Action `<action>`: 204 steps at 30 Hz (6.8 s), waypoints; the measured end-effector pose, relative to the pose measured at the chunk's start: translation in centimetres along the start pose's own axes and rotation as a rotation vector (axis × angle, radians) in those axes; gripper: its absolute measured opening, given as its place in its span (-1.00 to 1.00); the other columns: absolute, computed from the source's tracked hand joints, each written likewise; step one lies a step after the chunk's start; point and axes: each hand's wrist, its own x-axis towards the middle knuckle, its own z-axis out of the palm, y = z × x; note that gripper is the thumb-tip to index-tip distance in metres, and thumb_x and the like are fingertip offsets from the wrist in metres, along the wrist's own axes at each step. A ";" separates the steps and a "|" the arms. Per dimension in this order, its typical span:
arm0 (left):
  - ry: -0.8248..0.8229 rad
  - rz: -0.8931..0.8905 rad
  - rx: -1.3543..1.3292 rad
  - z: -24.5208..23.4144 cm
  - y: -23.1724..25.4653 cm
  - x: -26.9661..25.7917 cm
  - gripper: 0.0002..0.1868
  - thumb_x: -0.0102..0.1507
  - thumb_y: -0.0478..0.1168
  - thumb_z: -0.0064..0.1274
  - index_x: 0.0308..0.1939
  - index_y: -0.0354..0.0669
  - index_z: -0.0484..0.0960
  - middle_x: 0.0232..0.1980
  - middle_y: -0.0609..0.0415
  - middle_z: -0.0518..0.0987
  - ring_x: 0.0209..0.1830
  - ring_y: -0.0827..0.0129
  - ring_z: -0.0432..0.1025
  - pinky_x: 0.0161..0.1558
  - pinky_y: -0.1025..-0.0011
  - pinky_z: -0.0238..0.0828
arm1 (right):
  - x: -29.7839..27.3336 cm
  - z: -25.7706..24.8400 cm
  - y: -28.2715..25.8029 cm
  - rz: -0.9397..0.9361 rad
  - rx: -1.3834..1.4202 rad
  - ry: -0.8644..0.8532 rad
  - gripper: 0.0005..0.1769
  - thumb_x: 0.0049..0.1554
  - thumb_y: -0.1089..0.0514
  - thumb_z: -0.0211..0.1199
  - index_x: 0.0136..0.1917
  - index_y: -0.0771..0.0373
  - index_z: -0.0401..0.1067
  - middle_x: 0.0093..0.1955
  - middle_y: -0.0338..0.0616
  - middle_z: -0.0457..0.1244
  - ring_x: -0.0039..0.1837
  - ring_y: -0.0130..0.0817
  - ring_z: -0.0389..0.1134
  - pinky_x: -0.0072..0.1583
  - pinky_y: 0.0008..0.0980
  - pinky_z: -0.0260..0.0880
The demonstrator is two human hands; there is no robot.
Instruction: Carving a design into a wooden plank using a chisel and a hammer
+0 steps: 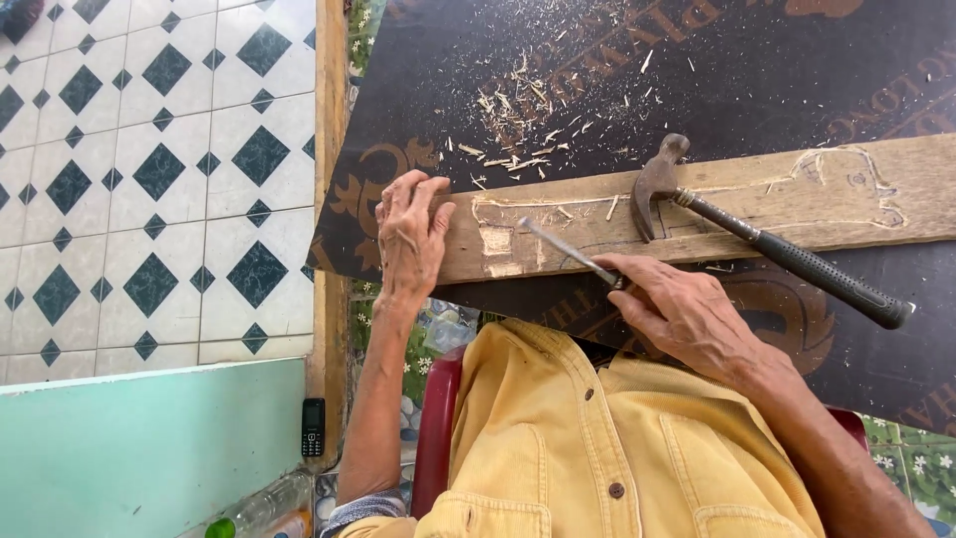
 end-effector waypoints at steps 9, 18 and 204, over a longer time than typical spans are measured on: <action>-0.055 0.011 -0.150 -1.3 -1.6 0.7 -0.78 0.46 -0.05 -0.05 0.05 0.03 0.65 0.01 0.05 0.48 0.21 0.15 0.35 0.30 0.13 0.26 | 1.5 0.2 -1.7 -0.243 -0.413 -0.003 -0.49 0.25 0.08 0.13 0.47 0.01 0.35 -0.14 -0.08 0.39 -0.30 -0.25 0.42 -0.25 -0.38 0.45; 0.009 -0.035 -0.333 -1.0 -2.1 0.4 -0.84 0.41 -0.13 0.03 -0.04 0.13 0.73 -0.14 0.09 0.57 0.02 0.21 0.43 0.19 0.26 0.38 | 0.7 2.1 -1.6 -0.196 -0.457 0.034 -0.50 0.25 -0.04 0.12 0.46 -0.27 0.31 -0.12 -0.27 0.36 -0.27 -0.23 0.46 -0.19 -0.30 0.52; 0.154 -0.149 -0.550 3.2 1.9 0.1 -0.73 0.40 -0.27 -0.07 -0.09 0.12 0.76 -0.16 0.09 0.57 0.02 0.19 0.46 0.23 0.23 0.31 | -1.1 -2.4 -1.8 0.212 -0.057 0.133 -0.57 0.30 0.06 0.14 0.42 0.02 0.43 -0.06 0.34 0.42 -0.09 0.13 0.52 -0.03 -0.03 0.55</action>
